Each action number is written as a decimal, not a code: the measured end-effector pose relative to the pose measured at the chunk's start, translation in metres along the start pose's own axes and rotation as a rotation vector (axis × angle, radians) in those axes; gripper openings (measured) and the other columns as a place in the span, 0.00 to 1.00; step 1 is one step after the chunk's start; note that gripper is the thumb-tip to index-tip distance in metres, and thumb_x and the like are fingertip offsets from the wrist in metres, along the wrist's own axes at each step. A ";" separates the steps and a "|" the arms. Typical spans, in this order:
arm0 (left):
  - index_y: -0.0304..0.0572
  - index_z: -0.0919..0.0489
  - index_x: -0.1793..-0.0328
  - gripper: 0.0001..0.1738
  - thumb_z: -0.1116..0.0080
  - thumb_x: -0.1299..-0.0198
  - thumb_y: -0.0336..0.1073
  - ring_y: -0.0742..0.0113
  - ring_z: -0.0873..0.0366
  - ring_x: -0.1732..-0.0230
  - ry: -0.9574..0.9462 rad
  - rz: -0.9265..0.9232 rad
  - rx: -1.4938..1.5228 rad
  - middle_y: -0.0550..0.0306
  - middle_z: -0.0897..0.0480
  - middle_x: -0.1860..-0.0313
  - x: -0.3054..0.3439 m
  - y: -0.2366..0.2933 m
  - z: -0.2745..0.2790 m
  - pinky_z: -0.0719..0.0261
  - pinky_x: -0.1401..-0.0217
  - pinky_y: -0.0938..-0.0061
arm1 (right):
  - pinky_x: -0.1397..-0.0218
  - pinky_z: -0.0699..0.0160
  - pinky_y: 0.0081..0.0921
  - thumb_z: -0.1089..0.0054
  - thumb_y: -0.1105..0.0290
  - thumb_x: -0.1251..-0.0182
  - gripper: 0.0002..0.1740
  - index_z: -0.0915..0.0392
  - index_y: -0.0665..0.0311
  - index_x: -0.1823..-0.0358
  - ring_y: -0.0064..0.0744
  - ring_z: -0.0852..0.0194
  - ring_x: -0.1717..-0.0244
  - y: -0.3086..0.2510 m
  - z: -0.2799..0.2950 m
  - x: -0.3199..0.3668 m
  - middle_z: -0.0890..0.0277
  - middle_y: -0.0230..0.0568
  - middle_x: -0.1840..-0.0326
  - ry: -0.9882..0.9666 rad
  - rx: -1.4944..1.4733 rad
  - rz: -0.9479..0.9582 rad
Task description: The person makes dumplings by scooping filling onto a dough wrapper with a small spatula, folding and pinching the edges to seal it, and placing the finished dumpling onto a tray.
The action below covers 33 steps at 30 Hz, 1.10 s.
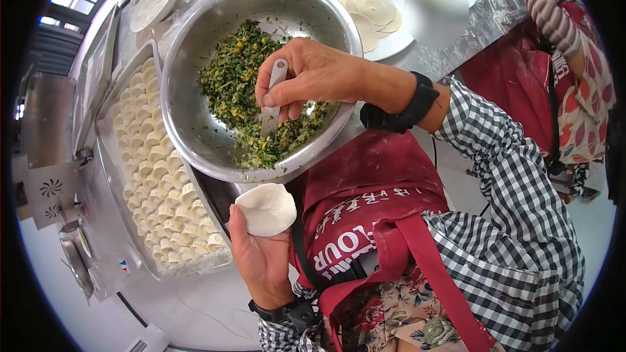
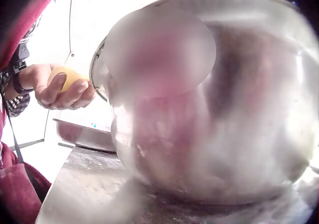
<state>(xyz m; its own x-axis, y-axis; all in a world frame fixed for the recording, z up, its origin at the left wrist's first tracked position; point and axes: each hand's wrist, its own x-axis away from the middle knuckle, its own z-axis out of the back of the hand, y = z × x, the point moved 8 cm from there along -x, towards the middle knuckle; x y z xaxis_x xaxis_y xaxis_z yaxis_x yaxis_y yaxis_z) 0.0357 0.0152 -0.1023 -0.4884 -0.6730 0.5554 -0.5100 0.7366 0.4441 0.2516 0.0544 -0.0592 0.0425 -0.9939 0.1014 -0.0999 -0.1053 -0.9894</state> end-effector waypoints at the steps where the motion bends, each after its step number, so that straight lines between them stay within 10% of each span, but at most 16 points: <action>1: 0.36 0.33 0.42 0.20 0.56 0.33 0.43 0.52 0.29 0.43 0.013 0.004 0.018 0.47 0.27 0.44 0.000 -0.001 0.002 0.28 0.42 0.54 | 0.71 0.22 0.14 0.41 0.72 0.43 0.09 0.22 0.71 0.65 0.21 0.22 0.73 0.000 0.000 0.000 0.21 0.39 0.71 0.004 0.020 0.002; 17: 0.35 0.38 0.36 0.22 0.61 0.32 0.39 0.55 0.34 0.36 -0.077 0.105 0.061 0.48 0.31 0.38 -0.011 -0.014 -0.015 0.36 0.34 0.57 | 0.71 0.28 0.15 0.41 0.73 0.46 0.07 0.21 0.68 0.67 0.17 0.25 0.75 -0.019 -0.006 0.027 0.20 0.36 0.75 0.067 0.139 0.218; 24: 0.34 0.38 0.36 0.22 0.61 0.32 0.39 0.55 0.34 0.37 -0.088 0.133 0.096 0.48 0.31 0.38 -0.009 -0.016 -0.023 0.36 0.34 0.58 | 0.68 0.25 0.28 0.42 0.78 0.46 0.05 0.25 0.68 0.67 0.40 0.23 0.68 -0.045 -0.030 0.075 0.24 0.45 0.69 0.168 0.356 0.644; 33: 0.34 0.38 0.36 0.22 0.62 0.31 0.40 0.54 0.36 0.35 -0.080 0.186 0.119 0.46 0.33 0.37 -0.008 -0.016 -0.024 0.38 0.33 0.57 | 0.66 0.22 0.29 0.42 0.77 0.54 0.08 0.27 0.70 0.70 0.41 0.25 0.66 -0.044 -0.068 0.115 0.27 0.42 0.64 0.017 0.657 1.031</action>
<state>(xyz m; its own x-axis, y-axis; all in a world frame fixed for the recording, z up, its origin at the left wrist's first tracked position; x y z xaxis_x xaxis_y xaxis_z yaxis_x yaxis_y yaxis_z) 0.0643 0.0103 -0.0970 -0.6336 -0.5330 0.5607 -0.4834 0.8386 0.2510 0.1933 -0.0579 0.0029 0.2272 -0.6029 -0.7648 0.4424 0.7635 -0.4705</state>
